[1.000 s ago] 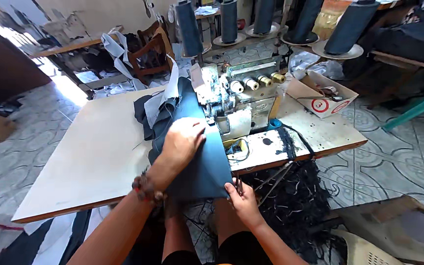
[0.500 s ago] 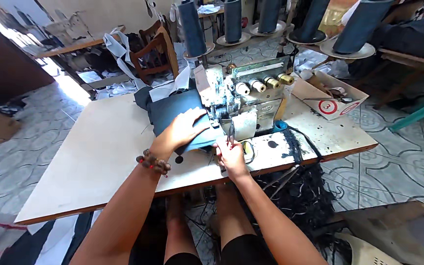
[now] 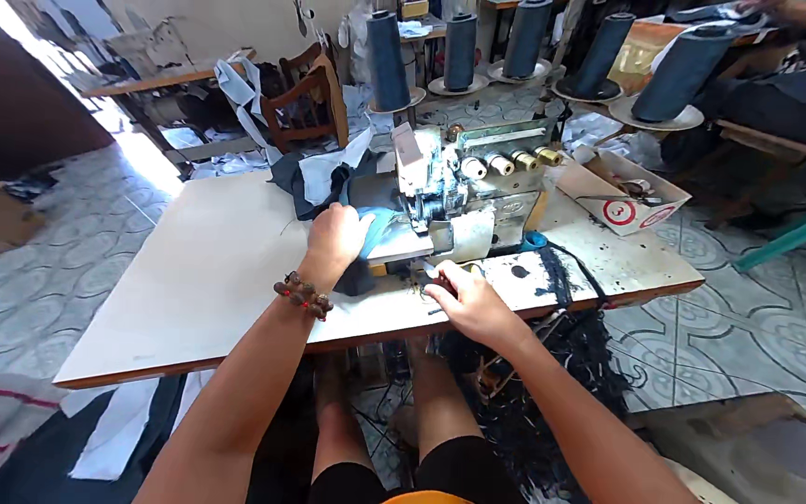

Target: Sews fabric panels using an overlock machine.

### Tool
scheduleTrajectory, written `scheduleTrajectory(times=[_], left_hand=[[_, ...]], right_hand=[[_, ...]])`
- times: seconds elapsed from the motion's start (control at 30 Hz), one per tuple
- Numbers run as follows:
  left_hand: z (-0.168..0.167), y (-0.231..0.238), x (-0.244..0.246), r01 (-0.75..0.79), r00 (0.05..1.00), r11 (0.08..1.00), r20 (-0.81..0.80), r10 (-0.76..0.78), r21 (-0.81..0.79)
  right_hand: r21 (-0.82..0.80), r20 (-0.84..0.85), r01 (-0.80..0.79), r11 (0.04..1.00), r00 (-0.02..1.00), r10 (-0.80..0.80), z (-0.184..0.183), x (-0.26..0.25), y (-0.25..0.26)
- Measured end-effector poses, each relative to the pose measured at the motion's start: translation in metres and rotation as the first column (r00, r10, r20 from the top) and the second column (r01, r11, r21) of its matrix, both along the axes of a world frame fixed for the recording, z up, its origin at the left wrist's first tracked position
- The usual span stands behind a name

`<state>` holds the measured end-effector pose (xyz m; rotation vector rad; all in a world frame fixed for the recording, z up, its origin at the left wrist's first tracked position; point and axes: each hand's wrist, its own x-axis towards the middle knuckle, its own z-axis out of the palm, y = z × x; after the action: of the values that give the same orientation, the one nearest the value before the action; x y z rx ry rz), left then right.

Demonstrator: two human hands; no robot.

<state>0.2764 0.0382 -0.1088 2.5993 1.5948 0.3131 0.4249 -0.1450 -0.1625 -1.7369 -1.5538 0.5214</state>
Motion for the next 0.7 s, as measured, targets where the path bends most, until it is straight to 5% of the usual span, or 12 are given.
scheduleTrajectory(times=[0.17,0.23,0.43,0.53,0.57,0.63,0.7], left_hand=[[-0.011,-0.048,-0.048,0.173,0.984,0.963,0.013,-0.180,0.205],[-0.008,-0.066,-0.052,0.241,0.967,0.937,0.019,-0.253,0.252],[0.002,-0.071,-0.071,0.269,0.957,0.956,0.078,-0.278,0.114],[-0.013,-0.039,-0.128,0.046,0.998,0.989,0.046,-0.039,-0.144],[-0.022,-0.033,-0.149,-0.011,0.999,0.961,-0.047,-0.002,-0.275],[-0.028,-0.054,-0.166,0.074,0.950,0.797,-0.201,-0.240,-0.600],[-0.027,-0.098,-0.148,0.324,0.824,0.516,-0.031,-0.566,-0.793]], right_hand=[[-0.327,0.487,0.192,0.925,0.873,-0.009,0.069,-0.028,0.045],[-0.369,0.534,0.197,0.908,0.845,0.034,0.084,-0.043,0.058],[-0.235,0.491,0.103,0.966,0.871,0.027,0.067,-0.041,0.067],[0.169,0.299,0.019,0.986,0.952,-0.069,0.017,-0.018,0.017],[0.219,0.216,0.023,0.975,0.974,-0.071,-0.003,-0.012,-0.005],[0.077,0.033,0.019,0.997,0.999,-0.021,-0.046,-0.005,-0.047],[-0.174,-0.144,-0.116,0.978,0.985,0.091,-0.080,-0.006,-0.068]])
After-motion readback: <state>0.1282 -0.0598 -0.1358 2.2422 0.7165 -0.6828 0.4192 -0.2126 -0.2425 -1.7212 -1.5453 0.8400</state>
